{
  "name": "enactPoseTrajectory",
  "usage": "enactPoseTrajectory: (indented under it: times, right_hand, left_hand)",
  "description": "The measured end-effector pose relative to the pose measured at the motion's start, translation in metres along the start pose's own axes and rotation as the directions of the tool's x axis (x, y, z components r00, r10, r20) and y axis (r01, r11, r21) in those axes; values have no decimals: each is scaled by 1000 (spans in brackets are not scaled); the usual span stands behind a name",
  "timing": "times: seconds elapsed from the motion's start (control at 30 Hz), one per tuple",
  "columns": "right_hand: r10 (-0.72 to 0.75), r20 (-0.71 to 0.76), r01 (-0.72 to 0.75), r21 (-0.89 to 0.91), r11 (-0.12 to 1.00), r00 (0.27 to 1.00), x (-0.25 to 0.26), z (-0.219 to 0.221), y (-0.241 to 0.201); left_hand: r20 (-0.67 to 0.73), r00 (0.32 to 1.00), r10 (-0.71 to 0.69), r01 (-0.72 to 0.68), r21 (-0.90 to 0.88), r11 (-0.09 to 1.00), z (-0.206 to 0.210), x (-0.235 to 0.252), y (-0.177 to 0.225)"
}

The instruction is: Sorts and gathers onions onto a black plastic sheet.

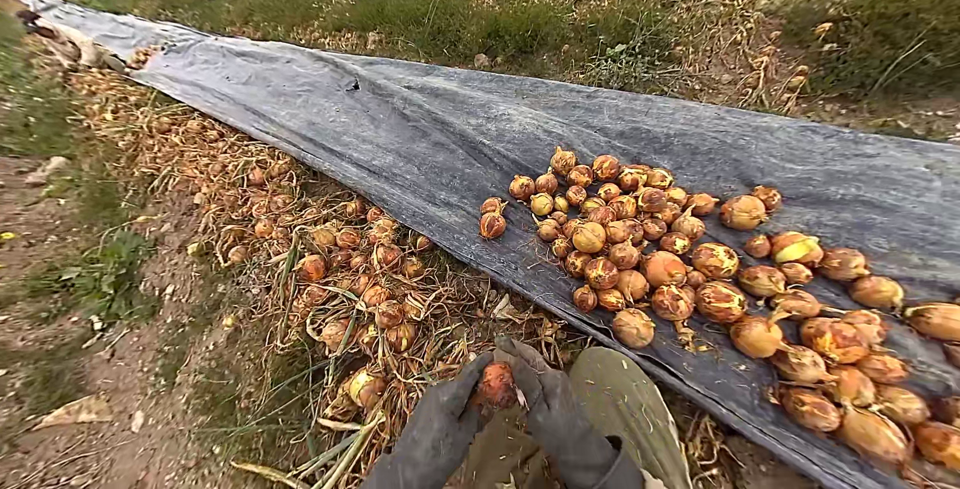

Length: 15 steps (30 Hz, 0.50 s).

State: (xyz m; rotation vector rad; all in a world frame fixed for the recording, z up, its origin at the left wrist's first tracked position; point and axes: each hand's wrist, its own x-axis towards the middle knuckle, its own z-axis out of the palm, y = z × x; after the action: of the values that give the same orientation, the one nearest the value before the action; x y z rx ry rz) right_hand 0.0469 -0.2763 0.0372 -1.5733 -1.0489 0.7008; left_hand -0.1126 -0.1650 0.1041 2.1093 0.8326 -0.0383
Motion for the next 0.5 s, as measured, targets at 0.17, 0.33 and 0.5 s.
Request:
enactPoseTrajectory:
  times: [0.17,0.33,0.5]
  right_hand:
    - [-236,-193,180,-266,947,952,-9,-9,9]
    - [458,183,-362,-395,844,870,-14,-27,11]
    - [484,174,-489,-20,872,857,-20,0,23]
  left_hand:
    - [16,949,-315,315,-67,947,-7,-8,-4]
    - [-179,971,-157,177,101,979,-13,-5,20]
    - [216,949,-231,146,348,926,10,15,36]
